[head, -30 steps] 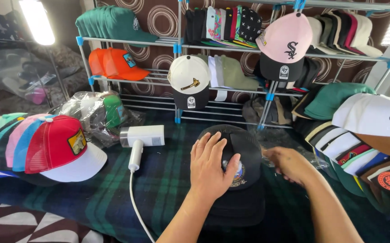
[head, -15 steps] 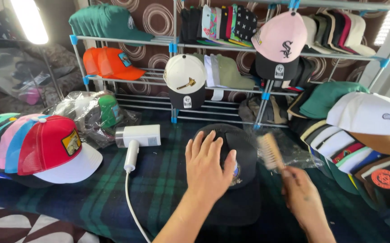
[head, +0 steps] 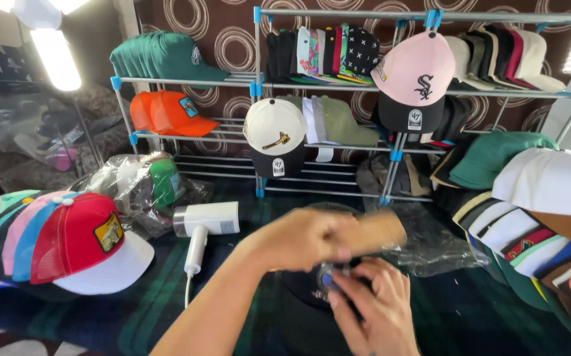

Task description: Removing a baseball cap from a plastic bag and cleaning it with a brush.

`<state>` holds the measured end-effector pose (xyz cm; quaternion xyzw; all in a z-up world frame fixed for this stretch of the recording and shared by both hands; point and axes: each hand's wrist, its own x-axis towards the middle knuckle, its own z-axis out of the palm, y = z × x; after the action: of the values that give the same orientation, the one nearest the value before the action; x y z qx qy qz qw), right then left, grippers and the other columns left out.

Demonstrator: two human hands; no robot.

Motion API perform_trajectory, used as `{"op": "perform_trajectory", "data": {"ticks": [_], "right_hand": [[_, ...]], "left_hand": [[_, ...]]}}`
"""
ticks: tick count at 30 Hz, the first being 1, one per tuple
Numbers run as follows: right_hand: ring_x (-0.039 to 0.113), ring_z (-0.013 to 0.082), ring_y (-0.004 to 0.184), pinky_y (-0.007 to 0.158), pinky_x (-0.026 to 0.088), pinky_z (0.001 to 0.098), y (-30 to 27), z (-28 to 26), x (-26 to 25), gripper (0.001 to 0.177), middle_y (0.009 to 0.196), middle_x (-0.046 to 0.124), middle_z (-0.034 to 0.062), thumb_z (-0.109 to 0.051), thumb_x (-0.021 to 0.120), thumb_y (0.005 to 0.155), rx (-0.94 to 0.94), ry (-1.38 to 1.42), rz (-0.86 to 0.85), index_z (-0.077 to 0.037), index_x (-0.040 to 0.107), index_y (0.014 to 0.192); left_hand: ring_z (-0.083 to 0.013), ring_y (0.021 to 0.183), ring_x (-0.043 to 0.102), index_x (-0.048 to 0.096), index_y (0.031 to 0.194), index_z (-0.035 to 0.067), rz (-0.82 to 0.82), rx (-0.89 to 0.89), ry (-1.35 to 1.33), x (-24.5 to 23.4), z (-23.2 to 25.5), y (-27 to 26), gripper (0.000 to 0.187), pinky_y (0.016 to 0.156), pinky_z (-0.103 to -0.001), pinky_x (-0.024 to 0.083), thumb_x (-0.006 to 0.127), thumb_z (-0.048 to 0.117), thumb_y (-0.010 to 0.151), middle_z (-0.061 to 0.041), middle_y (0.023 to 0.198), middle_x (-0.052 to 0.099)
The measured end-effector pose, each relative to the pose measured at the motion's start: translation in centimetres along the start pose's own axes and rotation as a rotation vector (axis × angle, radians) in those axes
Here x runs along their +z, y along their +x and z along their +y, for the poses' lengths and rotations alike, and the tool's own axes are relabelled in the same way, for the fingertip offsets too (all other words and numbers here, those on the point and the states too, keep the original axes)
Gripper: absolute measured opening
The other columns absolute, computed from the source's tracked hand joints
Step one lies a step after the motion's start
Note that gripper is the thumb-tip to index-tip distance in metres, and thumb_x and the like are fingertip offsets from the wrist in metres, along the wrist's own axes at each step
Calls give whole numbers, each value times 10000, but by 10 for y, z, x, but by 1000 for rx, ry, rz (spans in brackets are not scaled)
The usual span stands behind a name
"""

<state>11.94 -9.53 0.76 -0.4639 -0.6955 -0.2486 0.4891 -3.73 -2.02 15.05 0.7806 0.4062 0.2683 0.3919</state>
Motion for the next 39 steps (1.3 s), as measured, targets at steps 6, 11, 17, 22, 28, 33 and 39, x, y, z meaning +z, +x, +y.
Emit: {"op": "perform_trajectory", "data": {"ticks": [6,11,17,22,28,33,39], "right_hand": [[584,335,1242,975,429,539,-11,-1,15,228,1092,625,5,-348,689,882,64,-35,-48,-247,809,1048],[595,322,1253,1021,448,543,-14,6,20,296,1114,598,16,-264,804,778,11,-65,5,-247,781,1073],[579,313,1264,1020,433,556,-14,5,20,258,1116,595,9,-299,791,760,25,-71,-23,-233,805,1009],[610,310,1201,992,449,535,-14,1,28,203,1065,585,-14,-327,763,772,33,-121,63,-264,799,961],[581,327,1266,1030,431,556,-16,5,23,244,1116,595,-6,-264,787,783,35,-61,8,-255,793,1027],[613,320,1239,1016,450,552,-15,6,26,273,1080,622,-9,-283,803,742,38,-104,27,-272,790,1015],[589,313,1246,1041,422,533,-12,-6,21,215,1080,616,-9,-305,764,798,106,-72,32,-247,827,995]], "left_hand": [[-322,1223,622,519,1519,404,-163,13,760,-23,-23,91,546,923,-449,502,366,545,1014,-75,1365,664],[-300,626,643,674,779,17,-231,-338,611,-38,-113,146,514,607,-423,508,485,388,1079,-164,748,687],[-320,797,680,661,1116,55,-128,275,1159,-64,-152,173,243,691,-413,528,505,19,933,-135,956,700],[-102,880,689,754,1255,398,-274,82,549,-32,25,64,469,855,-264,495,595,523,831,98,1132,797],[-315,861,669,719,1100,31,-223,-241,840,-38,-74,150,394,785,-438,546,473,330,1021,-133,1040,719],[-252,745,554,741,865,91,-390,-564,861,-59,-119,132,521,764,-422,512,730,611,886,-49,827,608],[-185,1223,675,744,1274,327,-6,153,486,-40,-18,63,479,984,-332,472,499,485,894,14,1266,759]]}}
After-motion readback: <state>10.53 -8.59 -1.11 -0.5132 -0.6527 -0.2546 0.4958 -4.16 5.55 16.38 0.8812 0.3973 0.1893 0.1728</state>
